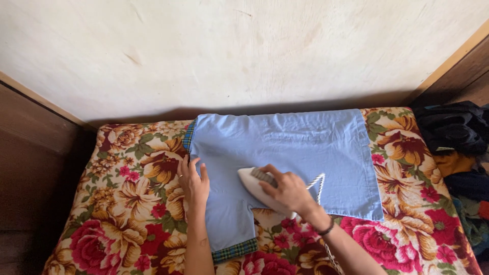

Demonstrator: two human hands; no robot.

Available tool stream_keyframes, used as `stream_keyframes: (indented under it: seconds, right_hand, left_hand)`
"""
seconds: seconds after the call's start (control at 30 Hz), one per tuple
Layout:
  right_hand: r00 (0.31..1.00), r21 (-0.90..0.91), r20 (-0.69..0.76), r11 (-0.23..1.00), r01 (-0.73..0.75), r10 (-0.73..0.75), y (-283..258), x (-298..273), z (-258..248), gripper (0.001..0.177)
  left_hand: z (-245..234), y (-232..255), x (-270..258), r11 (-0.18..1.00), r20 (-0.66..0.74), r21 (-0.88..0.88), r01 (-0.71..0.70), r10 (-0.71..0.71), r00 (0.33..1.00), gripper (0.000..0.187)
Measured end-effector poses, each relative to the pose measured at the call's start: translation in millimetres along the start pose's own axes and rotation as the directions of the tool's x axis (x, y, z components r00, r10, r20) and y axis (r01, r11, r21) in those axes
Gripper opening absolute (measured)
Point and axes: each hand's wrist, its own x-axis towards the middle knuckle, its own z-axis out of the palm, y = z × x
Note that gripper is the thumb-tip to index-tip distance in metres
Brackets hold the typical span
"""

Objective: The person irons a light blue shirt on a floral-patterned bed, smoothing the front, back, and sleeves with a white iron. After ironing, the person folds the shirt neatly and places it on the bed.

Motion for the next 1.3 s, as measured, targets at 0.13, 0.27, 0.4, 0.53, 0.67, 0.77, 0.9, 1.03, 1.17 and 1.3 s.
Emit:
stream_keyframes:
  seconds: [0.13, 0.27, 0.4, 0.53, 0.67, 0.77, 0.9, 1.03, 1.17, 1.3]
  right_hand:
    - [0.991, -0.048, -0.079, 0.993, -0.11, 0.106, 52.5, -2.8, -10.4, 0.048]
    - [0.91, -0.093, -0.305, 0.942, -0.322, 0.281, 99.3, -12.3, -29.9, 0.044]
    - [0.776, -0.015, -0.499, 0.892, -0.453, 0.386, 150.5, -32.9, -56.4, 0.039]
    - [0.716, -0.025, -0.583, 0.872, -0.489, 0.384, 195.9, -53.3, -75.6, 0.038]
    - [0.744, -0.028, -0.566, 0.893, -0.448, 0.355, 213.6, -80.1, -106.5, 0.043]
    - [0.796, -0.102, -0.454, 0.864, -0.493, 0.401, 226.9, -90.0, -140.8, 0.053]
    - [0.748, -0.116, -0.375, 0.772, -0.624, 0.548, 228.8, -102.3, -175.4, 0.044]
    - [0.67, 0.018, -0.61, 0.853, -0.522, 0.423, 331.2, -102.4, -174.4, 0.043]
    - [0.5, 0.535, -0.747, 0.843, 0.062, 0.437, 368.6, -95.0, -162.4, 0.043]
    - [0.503, 0.721, -0.69, 0.553, 0.418, 0.52, 370.2, -91.6, -141.8, 0.047]
  left_hand:
    - [-3.9, 2.8, -1.5, 0.994, 0.029, 0.105, -0.043, 0.04, 0.999, 0.03]
    - [-6.3, 5.9, -2.1, 0.981, 0.052, 0.193, -0.03, 0.02, 0.998, 0.037]
    - [-10.9, 11.1, -0.7, 0.976, 0.095, 0.218, 0.006, -0.027, 0.995, 0.038]
    - [-2.5, 5.3, -3.1, 0.976, 0.095, 0.218, 0.006, -0.027, 0.995, 0.039]
    - [-8.2, 2.2, -4.5, 0.985, 0.133, 0.169, 0.025, -0.048, 0.99, 0.039]
    - [-7.2, 4.2, 5.0, 0.992, 0.175, 0.115, 0.043, -0.063, 0.983, 0.038]
    - [-5.2, 3.7, 4.4, 0.992, 0.193, 0.106, 0.071, -0.091, 0.977, 0.037]
    - [1.7, -4.9, 1.7, 0.995, 0.154, 0.088, 0.051, -0.064, 0.986, 0.034]
    - [0.2, -9.4, 2.4, 0.999, 0.122, 0.021, 0.034, -0.037, 0.992, 0.026]
    - [-15.2, -26.0, 0.6, 0.99, 0.292, -0.143, 0.015, 0.028, 0.956, 0.024]
